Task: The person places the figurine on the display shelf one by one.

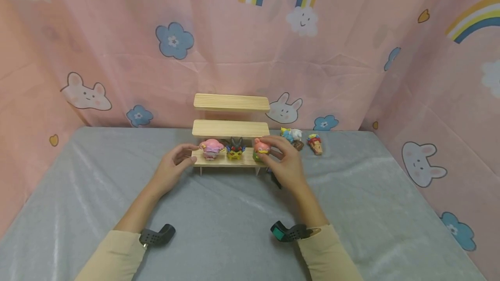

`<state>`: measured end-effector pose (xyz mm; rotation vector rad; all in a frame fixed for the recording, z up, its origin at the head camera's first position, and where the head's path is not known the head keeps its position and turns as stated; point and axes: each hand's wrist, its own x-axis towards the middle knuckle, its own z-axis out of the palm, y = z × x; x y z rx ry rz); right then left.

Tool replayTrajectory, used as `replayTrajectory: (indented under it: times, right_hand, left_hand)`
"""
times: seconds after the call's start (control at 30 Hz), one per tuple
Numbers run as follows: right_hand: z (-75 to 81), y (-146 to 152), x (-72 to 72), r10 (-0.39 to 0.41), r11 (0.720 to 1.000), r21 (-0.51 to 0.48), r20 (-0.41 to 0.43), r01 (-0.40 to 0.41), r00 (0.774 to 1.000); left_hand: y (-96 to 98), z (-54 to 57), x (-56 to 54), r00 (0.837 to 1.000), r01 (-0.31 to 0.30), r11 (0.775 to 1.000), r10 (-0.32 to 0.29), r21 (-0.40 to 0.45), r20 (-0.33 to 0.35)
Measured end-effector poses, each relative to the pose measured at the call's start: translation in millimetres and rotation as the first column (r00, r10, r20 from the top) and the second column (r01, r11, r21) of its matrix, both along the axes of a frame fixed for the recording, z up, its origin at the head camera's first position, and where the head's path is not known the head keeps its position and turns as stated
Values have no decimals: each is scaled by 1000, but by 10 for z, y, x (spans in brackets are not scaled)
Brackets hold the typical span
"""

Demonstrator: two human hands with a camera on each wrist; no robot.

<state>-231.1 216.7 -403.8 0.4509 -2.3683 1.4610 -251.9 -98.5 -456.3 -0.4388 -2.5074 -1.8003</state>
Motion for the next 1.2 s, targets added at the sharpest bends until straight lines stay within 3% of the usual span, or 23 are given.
replayTrajectory:
  times: [0.2, 0.43, 0.67, 0.87, 1.0, 1.2]
  right_hand:
    - [33, 124, 1, 40, 995, 95, 0, -40, 999]
    - [71, 115, 13, 11, 992, 124, 15, -13, 1000]
    - [50, 28, 22, -46, 995, 92, 25, 44, 999]
    - [40, -23, 31, -42, 999, 36, 28, 41, 999]
    - [14, -69, 27, -25, 999, 29, -9, 25, 1000]
    - [-42, -138, 23, -65, 997, 24, -107, 68, 992]
  left_hand:
    - [-4, -20, -5, 1000, 7, 1000, -7, 0, -8]
    - [-5, -25, -7, 1000, 10, 1000, -10, 6, -16]
    - [-4, -19, -2, 1000, 9, 1000, -9, 5, -12]
    - [-4, -23, -7, 1000, 9, 1000, -9, 5, -9]
    - [-6, -20, -4, 1000, 6, 1000, -6, 3, -9]
    - [-7, -10, -3, 1000, 6, 1000, -6, 1, -13]
